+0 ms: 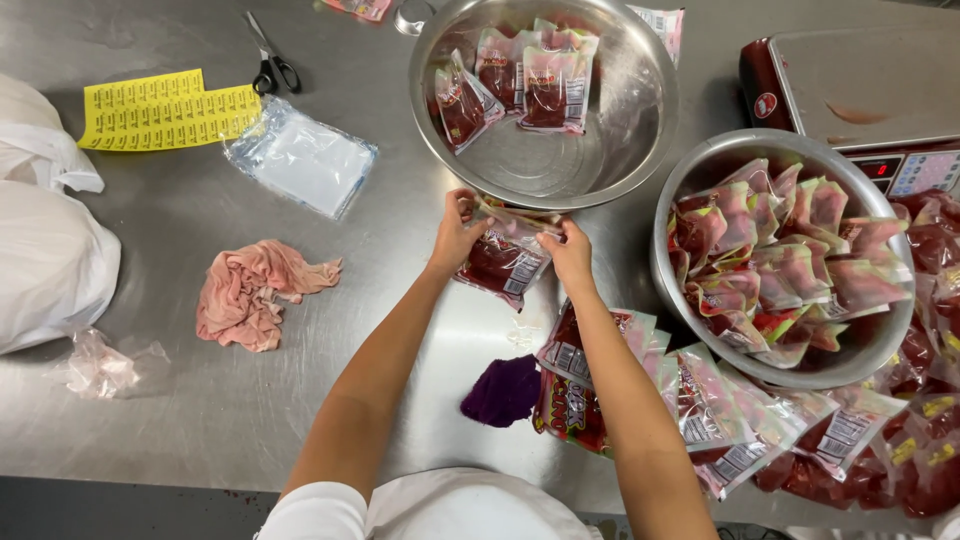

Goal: The person sorts plastic pouches containing red liquid into two metal bowls on a metal table, moving them from a pile into the bowls by hand.

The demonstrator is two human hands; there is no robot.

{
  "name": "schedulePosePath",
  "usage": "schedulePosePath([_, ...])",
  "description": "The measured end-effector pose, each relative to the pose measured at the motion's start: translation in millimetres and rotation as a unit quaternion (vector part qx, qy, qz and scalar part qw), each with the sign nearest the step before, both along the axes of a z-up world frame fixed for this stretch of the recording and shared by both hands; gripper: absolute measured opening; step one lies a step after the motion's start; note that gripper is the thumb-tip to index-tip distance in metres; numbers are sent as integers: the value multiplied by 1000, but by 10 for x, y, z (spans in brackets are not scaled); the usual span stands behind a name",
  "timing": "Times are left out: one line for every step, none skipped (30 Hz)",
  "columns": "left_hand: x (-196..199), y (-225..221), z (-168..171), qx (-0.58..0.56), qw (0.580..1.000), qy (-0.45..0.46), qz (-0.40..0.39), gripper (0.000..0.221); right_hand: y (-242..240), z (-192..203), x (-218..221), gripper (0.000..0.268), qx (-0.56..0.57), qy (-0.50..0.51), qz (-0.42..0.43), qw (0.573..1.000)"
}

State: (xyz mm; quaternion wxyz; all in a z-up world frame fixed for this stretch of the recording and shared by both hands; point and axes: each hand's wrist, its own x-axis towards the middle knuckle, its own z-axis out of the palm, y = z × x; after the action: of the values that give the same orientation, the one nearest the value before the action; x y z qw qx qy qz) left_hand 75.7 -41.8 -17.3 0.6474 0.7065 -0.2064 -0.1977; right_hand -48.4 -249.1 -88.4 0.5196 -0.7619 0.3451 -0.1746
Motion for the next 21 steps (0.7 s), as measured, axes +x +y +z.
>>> schedulePosePath([2, 6, 23, 0, 1000, 0, -1, 54, 90, 113, -4, 41, 0, 0, -1, 1000])
schedulePosePath([3, 13, 46, 13, 1000, -19, -14, 56, 181, 227, -9, 42, -3, 4, 0, 1000])
schedulePosePath([19, 22, 76, 27, 999, -39, -26, 58, 272, 345, 6, 43, -6, 8, 2, 1000])
schedulePosePath([52, 25, -51, 26, 999, -40, -26, 58, 326, 466, -17, 43, -6, 7, 2, 1000])
schedulePosePath([79, 40, -182, 38, 996, -67, -39, 46, 390, 583, -43, 43, -23, 11, 11, 1000])
schedulePosePath([105, 57, -315, 50, 993, -94, -51, 36, 456, 699, -71, 43, -40, 15, 20, 999])
schedulePosePath([70, 104, -290, 51, 993, -93, -50, 36, 492, 759, -132, 43, -40, 16, 21, 999])
schedulePosePath([35, 150, -263, 22, 988, -139, -71, 28, 528, 820, -193, 49, -46, 37, 39, 998])
schedulePosePath([31, 172, -219, -9, 978, -187, -90, 22, 539, 899, -223, 56, -55, 55, 57, 995])
schedulePosePath([-22, 220, -145, -10, 978, -188, -88, 22, 535, 998, -273, 56, -56, 53, 59, 995])
schedulePosePath([-83, 262, -73, -10, 976, -193, -100, 19, 538, 1093, -345, 57, -53, 48, 100, 992])
schedulePosePath([-145, 302, -5, -10, 974, -198, -112, 17, 538, 1184, -420, 65, -49, 43, 140, 988])
schedulePosePath([-205, 312, 50, -10, 974, -195, -115, 17, 497, 1102, -437, 65, -47, 45, 138, 988])
schedulePosePath([-264, 322, 105, -19, 973, -200, -112, 15, 455, 1019, -455, 60, -69, 29, 154, 985])
schedulePosePath([-297, 310, 173, -30, 972, -207, -108, 13, 392, 951, -448, 55, -94, 11, 170, 981])
schedulePosePath([-358, 315, 167, -31, 972, -207, -110, 13, 334, 791, -482, 55, -95, 11, 167, 981])
schedulePosePath([-398, 304, 171, -39, 971, -212, -100, 11, 256, 644, -491, 40, -116, 7, 168, 979])
schedulePosePath([-437, 293, 178, -47, 971, -216, -90, 9, 177, 500, -497, 26, -137, 4, 168, 976])
schedulePosePath([-464, 310, 331, -49, 970, -219, -91, 9, 186, 613, -518, 26, -140, 2, 166, 976])
schedulePosePath([-488, 326, 483, -50, 968, -229, -88, 9, 194, 724, -536, 22, -164, -23, 176, 970])
schedulePosePath([-525, 369, 625, -49, 967, -236, -85, 9, 226, 820, -561, 18, -186, -47, 188, 963])
